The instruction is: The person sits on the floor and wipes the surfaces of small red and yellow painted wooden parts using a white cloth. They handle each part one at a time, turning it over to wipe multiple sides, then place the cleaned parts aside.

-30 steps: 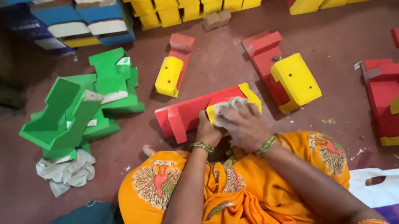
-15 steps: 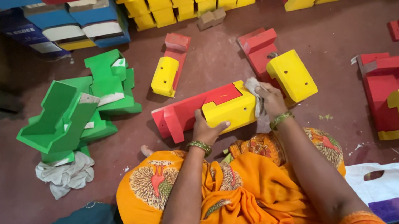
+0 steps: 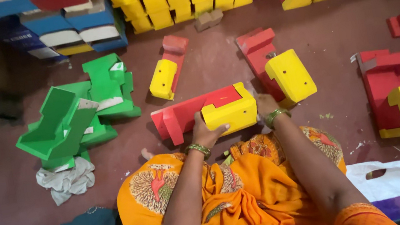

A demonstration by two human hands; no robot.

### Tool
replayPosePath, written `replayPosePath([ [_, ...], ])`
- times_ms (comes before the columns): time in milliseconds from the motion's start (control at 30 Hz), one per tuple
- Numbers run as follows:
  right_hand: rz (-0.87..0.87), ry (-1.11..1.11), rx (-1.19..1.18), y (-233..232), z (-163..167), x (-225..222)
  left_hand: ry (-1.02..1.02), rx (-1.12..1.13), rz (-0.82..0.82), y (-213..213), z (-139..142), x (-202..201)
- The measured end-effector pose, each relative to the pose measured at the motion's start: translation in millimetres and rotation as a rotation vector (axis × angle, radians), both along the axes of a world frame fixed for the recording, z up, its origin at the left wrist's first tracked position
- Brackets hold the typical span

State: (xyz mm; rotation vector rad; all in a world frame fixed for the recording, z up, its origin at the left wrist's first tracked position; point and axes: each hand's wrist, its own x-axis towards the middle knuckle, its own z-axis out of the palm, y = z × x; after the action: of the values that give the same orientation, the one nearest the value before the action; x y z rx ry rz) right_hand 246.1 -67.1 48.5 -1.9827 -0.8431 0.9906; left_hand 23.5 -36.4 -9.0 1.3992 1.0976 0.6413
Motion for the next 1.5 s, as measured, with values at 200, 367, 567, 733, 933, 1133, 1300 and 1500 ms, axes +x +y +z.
replayPosePath([
  [200,-0.072,0.326,0.433,1.8,-3.5,2.7,0.059,-0.015,0.018,-1.5,3.8,1.3],
  [367,0.151,-0.171,-0.157,0.2,-5.7,3.8,0.020,0.126,0.050,-1.5,6.6,3.0],
  [567,-0.063,0.297,0.275,0.3,-9.7,3.5,-0.021,0.352,0.115,5.2,5.3,4.0],
  [733,-0.197,0.368,0.424,1.3,-6.9,3.3,-0.053,0.044,0.127,12.1,14.1,5.3],
  [933,-0.108,-0.073,0.589,-3.9,-7.4,-14.7,-0.185,-0.165,0.212,17.0,16.1,3.3],
  [1133,0.021,-0.758,0.578,-10.2,-10.3,-56.9,-0.359,-0.171,0.215,24.8,4.2,2.8],
  [1300,0.505,-0.903,0.602,-20.3,-3.6,-93.2,-0.403,-0.281,0.226,25.9,5.1,0.7],
  [1500,0.100,-0.821,0.418,-4.7,-3.4,-60.7,-0.048,0.032,0.251,25.8,7.4,-3.9],
])
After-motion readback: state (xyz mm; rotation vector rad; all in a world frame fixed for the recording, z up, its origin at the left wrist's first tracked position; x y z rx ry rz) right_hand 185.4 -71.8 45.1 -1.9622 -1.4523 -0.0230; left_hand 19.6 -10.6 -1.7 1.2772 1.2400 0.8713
